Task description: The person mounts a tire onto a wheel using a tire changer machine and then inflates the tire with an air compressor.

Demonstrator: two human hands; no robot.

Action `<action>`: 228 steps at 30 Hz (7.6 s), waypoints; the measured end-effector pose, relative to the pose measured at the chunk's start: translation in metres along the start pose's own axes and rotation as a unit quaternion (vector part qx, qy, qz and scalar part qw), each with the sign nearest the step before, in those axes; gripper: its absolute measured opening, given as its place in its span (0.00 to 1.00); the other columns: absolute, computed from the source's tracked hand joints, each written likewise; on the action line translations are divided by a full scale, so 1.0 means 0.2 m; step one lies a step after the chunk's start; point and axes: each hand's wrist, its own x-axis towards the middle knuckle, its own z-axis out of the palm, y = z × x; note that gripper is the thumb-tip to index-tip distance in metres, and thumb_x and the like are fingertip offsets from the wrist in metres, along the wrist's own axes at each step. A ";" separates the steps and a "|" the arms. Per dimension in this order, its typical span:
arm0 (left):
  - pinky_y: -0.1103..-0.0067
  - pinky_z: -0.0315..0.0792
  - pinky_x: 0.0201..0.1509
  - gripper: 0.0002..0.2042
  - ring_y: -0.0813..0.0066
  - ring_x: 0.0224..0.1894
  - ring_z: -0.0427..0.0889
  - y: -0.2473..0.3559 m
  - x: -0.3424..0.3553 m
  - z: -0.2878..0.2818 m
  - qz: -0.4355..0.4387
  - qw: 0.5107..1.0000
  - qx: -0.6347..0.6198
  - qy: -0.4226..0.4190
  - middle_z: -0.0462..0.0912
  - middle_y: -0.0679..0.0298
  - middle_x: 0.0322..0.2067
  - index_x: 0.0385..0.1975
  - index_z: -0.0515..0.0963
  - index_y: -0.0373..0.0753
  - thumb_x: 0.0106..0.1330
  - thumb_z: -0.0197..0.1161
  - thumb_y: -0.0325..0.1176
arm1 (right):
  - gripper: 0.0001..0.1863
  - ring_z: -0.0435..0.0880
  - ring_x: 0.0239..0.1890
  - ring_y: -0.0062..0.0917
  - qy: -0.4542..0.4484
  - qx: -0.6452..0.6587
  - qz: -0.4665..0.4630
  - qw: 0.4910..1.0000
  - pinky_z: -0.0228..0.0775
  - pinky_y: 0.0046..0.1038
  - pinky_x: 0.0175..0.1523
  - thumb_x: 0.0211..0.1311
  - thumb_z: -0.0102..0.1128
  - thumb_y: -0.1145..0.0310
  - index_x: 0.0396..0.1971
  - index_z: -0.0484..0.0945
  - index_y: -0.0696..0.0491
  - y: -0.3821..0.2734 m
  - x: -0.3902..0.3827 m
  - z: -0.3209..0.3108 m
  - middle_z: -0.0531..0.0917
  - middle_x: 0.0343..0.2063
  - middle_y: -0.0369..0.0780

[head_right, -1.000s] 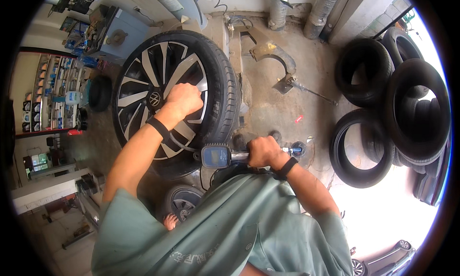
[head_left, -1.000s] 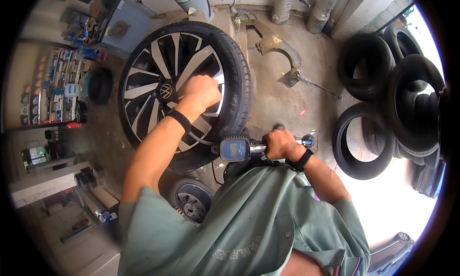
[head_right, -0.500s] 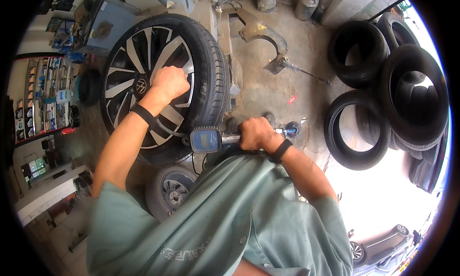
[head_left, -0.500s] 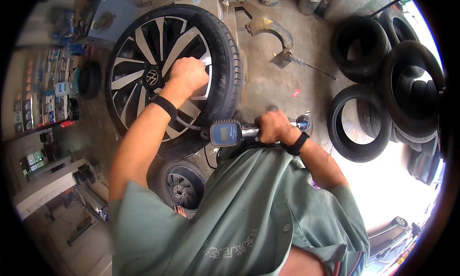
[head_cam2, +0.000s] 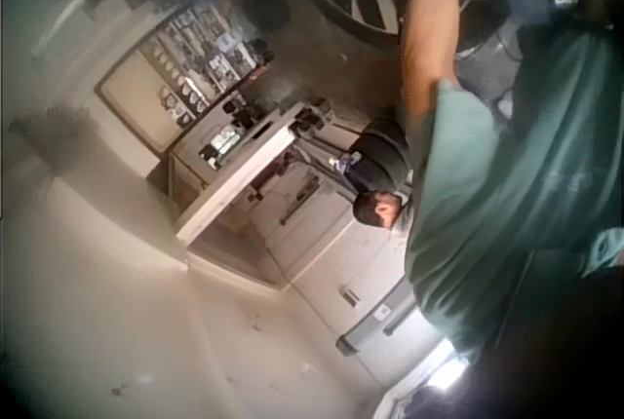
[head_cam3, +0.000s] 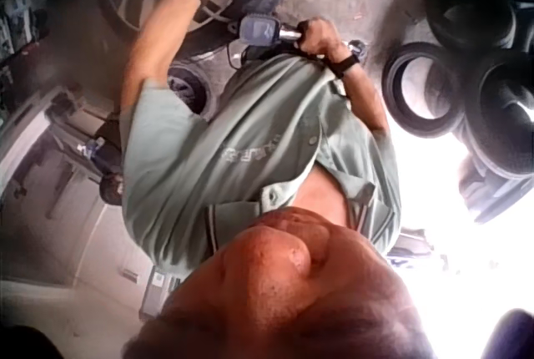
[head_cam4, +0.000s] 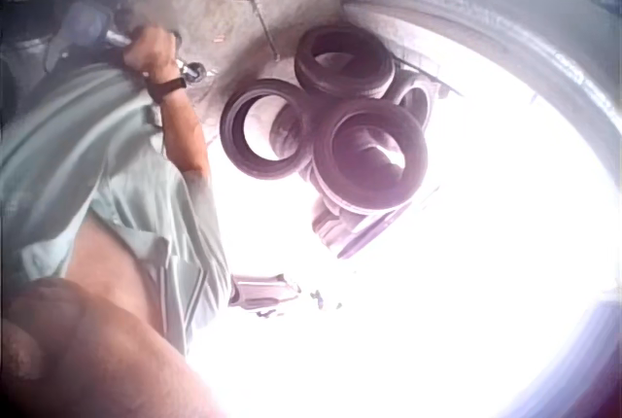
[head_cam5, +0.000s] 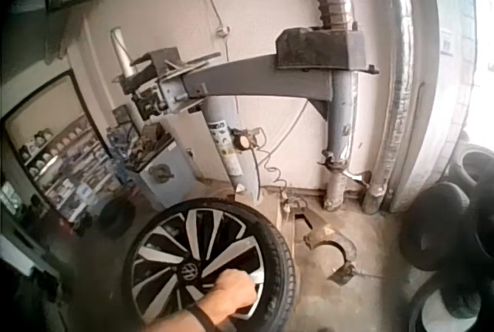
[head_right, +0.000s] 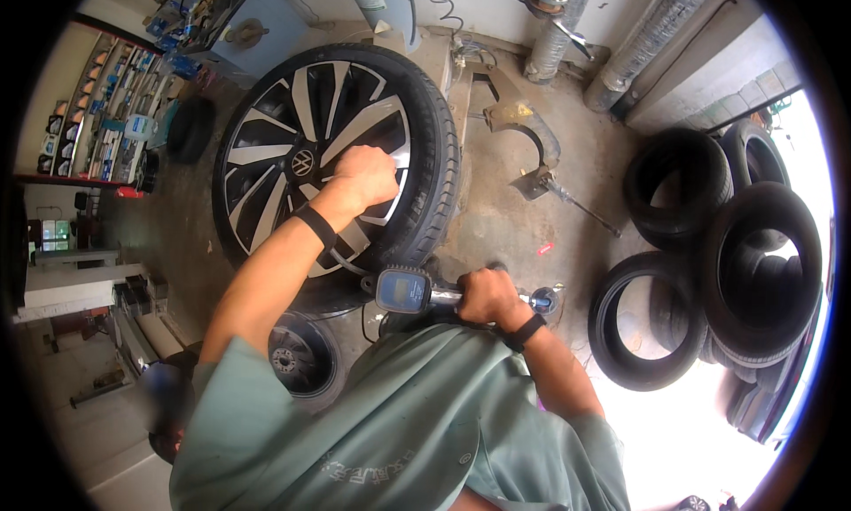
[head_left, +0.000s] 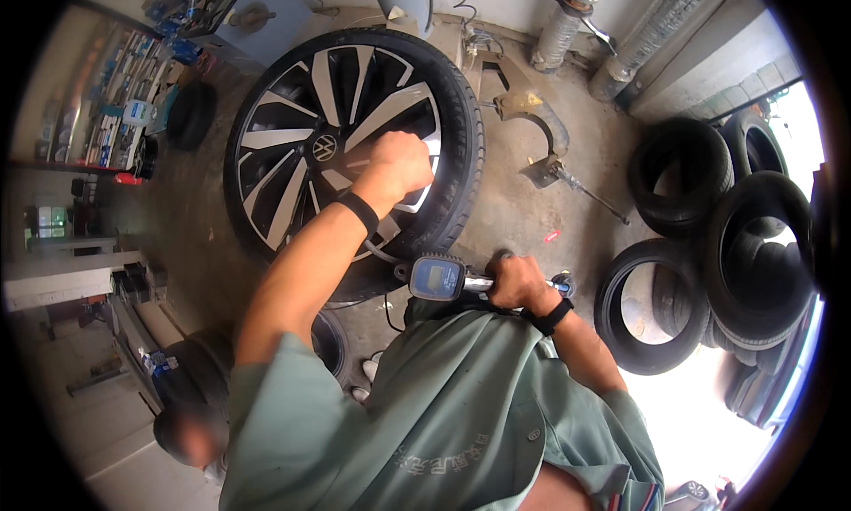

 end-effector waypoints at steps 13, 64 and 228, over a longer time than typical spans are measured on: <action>0.70 0.80 0.45 0.13 0.61 0.41 0.88 -0.03 -0.08 -0.01 -0.006 0.996 -0.081 0.046 0.88 0.57 0.35 0.33 0.88 0.40 0.52 0.61 0.38 | 0.13 0.84 0.37 0.48 -0.016 0.008 -0.011 1.000 0.77 0.41 0.43 0.49 0.63 0.60 0.30 0.85 0.53 -0.01 0.04 0.01 0.85 0.30 0.51; 0.69 0.80 0.46 0.13 0.58 0.41 0.88 -0.01 -0.06 -0.02 -0.036 0.996 -0.073 0.031 0.88 0.53 0.36 0.32 0.88 0.39 0.51 0.59 0.34 | 0.18 0.84 0.44 0.44 -0.073 -0.002 0.040 0.997 0.76 0.39 0.53 0.46 0.60 0.61 0.38 0.86 0.48 -0.02 0.04 -0.04 0.86 0.37 0.47; 0.52 0.75 0.47 0.25 0.39 0.40 0.83 -0.07 0.05 0.17 0.013 0.989 0.123 0.085 0.86 0.43 0.33 0.30 0.85 0.31 0.67 0.50 0.49 | 0.20 0.87 0.44 0.41 0.066 0.062 0.003 0.996 0.77 0.38 0.52 0.42 0.65 0.55 0.32 0.87 0.55 0.08 0.04 0.22 0.88 0.36 0.46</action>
